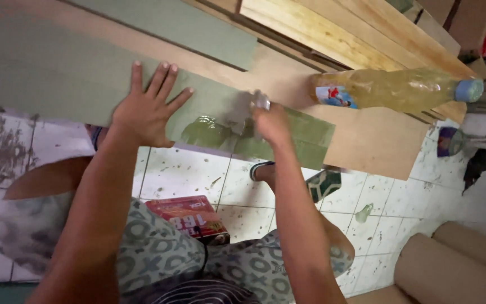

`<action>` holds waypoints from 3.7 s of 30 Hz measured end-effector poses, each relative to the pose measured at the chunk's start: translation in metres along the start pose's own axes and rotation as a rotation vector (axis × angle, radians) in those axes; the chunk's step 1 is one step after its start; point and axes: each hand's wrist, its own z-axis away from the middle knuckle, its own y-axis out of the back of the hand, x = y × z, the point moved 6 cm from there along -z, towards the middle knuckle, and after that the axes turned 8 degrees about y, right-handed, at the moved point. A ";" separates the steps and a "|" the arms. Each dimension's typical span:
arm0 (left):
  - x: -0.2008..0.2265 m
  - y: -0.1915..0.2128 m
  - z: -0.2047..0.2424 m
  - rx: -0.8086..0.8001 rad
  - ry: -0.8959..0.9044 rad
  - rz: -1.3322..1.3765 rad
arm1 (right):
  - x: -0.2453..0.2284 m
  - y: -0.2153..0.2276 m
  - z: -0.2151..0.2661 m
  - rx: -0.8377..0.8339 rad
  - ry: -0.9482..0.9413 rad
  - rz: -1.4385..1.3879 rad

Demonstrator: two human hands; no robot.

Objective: Spreading glue on a wooden board using a manual spreader.

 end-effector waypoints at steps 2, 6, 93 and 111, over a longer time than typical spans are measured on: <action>-0.002 0.006 -0.002 -0.038 -0.009 -0.024 | -0.037 -0.014 0.004 -0.067 0.084 -0.030; -0.004 0.008 -0.006 -0.084 -0.014 -0.031 | -0.043 -0.004 0.016 -0.166 0.186 0.085; -0.003 0.016 -0.004 -0.189 -0.082 0.070 | -0.017 -0.058 0.015 -0.011 0.711 0.657; 0.008 -0.021 -0.012 0.087 -0.058 0.181 | -0.068 -0.061 0.125 -0.354 0.632 0.391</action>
